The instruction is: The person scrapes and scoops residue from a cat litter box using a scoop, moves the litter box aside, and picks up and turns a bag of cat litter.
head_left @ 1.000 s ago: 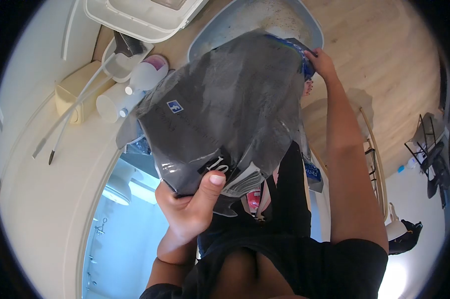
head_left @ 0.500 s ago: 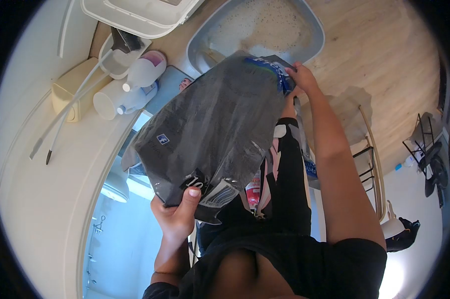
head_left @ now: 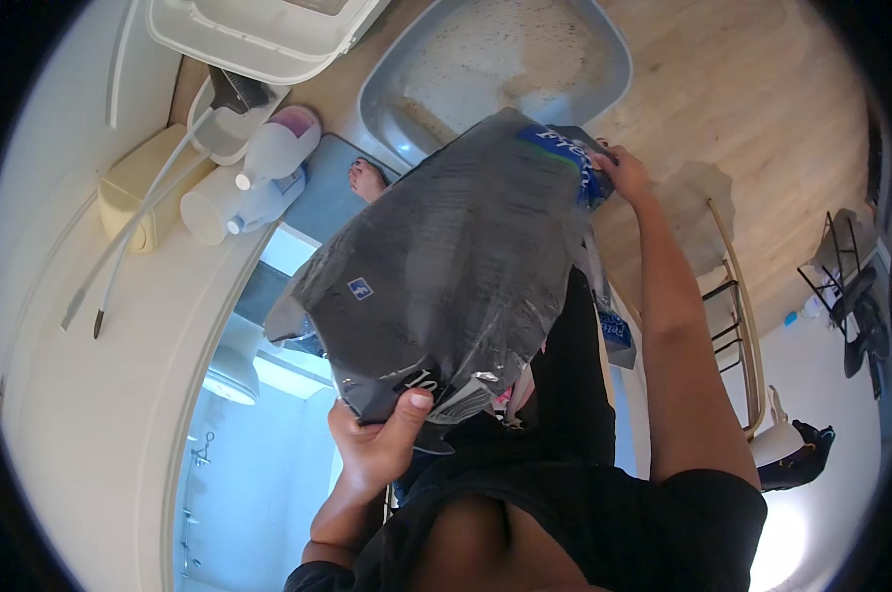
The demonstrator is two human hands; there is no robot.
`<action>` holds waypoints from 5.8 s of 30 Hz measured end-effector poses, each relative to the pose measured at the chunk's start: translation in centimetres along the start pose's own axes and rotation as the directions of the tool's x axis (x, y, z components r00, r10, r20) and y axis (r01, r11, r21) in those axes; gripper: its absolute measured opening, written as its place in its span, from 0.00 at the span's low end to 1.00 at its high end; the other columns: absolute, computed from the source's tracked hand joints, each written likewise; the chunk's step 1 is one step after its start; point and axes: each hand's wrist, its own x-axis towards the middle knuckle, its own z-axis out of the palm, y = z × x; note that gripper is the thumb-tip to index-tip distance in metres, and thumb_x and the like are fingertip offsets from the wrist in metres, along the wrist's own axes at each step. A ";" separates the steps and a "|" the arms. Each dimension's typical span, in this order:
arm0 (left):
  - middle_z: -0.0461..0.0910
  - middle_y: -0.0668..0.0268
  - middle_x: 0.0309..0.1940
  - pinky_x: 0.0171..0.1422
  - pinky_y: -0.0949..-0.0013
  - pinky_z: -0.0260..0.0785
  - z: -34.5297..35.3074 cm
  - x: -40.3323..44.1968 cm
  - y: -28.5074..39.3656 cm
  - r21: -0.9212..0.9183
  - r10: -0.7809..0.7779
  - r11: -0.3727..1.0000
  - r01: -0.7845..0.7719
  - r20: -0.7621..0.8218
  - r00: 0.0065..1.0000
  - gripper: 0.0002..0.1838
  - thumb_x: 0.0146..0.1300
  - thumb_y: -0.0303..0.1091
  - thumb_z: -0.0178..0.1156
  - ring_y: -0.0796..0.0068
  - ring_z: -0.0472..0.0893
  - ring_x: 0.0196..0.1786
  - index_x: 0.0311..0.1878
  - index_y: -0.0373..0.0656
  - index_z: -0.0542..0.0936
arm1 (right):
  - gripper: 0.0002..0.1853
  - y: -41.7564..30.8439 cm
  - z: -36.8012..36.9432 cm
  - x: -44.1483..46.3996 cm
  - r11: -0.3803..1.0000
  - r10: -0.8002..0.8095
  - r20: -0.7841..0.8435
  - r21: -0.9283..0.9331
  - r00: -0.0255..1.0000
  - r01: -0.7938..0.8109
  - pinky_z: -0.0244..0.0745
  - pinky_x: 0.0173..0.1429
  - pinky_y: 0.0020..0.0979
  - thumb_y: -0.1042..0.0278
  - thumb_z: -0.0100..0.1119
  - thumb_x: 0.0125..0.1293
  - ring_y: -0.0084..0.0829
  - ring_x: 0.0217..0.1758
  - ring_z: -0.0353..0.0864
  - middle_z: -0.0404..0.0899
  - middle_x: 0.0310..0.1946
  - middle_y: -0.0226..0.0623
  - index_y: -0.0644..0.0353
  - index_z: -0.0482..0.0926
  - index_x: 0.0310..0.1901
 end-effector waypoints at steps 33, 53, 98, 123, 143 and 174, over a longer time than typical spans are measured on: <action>0.79 0.67 0.31 0.40 0.78 0.66 2.3 8.1 4.9 -0.195 0.291 0.938 -0.286 -0.002 0.957 0.11 0.55 0.30 0.64 0.81 0.75 0.34 0.38 0.34 0.77 | 0.25 -3.3 -11.9 9.3 0.980 -0.052 -0.227 -0.200 0.972 0.006 0.69 0.48 0.40 0.45 0.50 0.60 0.48 0.44 0.77 0.78 0.38 0.51 0.62 0.75 0.45; 0.79 0.68 0.29 0.38 0.77 0.67 6.2 9.0 3.3 -0.071 0.131 0.990 -0.118 0.213 0.968 0.11 0.55 0.31 0.64 0.82 0.75 0.33 0.38 0.35 0.77 | 0.23 6.4 -10.2 2.8 0.961 0.160 -0.218 -0.186 0.963 -0.202 0.69 0.45 0.42 0.46 0.48 0.61 0.48 0.42 0.76 0.78 0.36 0.51 0.62 0.75 0.40; 0.76 0.63 0.40 0.49 0.74 0.64 -11.6 5.5 -7.0 -0.265 -0.159 0.959 0.103 -0.197 0.968 0.23 0.58 0.39 0.61 0.76 0.74 0.42 0.49 0.31 0.71 | 0.24 -10.2 8.0 2.0 0.949 0.018 0.098 -0.314 0.995 0.014 0.68 0.49 0.45 0.46 0.50 0.59 0.51 0.46 0.75 0.77 0.38 0.53 0.64 0.75 0.39; 0.76 0.53 0.43 0.50 0.67 0.68 -8.8 5.4 -0.9 -0.349 -0.125 0.937 0.000 -0.336 0.933 0.21 0.62 0.35 0.54 0.66 0.77 0.44 0.51 0.28 0.68 | 0.24 -12.0 6.8 6.4 0.991 -0.034 0.087 -0.123 0.996 0.044 0.68 0.52 0.46 0.47 0.49 0.60 0.50 0.48 0.74 0.76 0.41 0.54 0.63 0.76 0.42; 0.78 0.58 0.36 0.41 0.71 0.71 -1.5 9.6 1.4 -0.243 0.037 0.965 -0.103 -0.263 0.964 0.17 0.60 0.35 0.57 0.72 0.79 0.35 0.46 0.31 0.73 | 0.27 -3.9 -1.0 7.6 0.986 0.151 -0.111 -0.059 0.982 -0.158 0.67 0.51 0.43 0.42 0.47 0.59 0.50 0.48 0.75 0.77 0.40 0.53 0.62 0.77 0.41; 0.78 0.70 0.37 0.49 0.68 0.70 -0.5 8.6 -10.8 -0.741 -0.365 0.619 0.260 0.021 0.931 0.08 0.58 0.29 0.59 0.75 0.77 0.40 0.42 0.46 0.76 | 0.46 -4.0 1.5 0.0 0.541 0.347 0.126 0.783 0.929 -0.308 0.59 0.61 0.45 0.35 0.50 0.57 0.41 0.63 0.60 0.56 0.64 0.47 0.59 0.47 0.67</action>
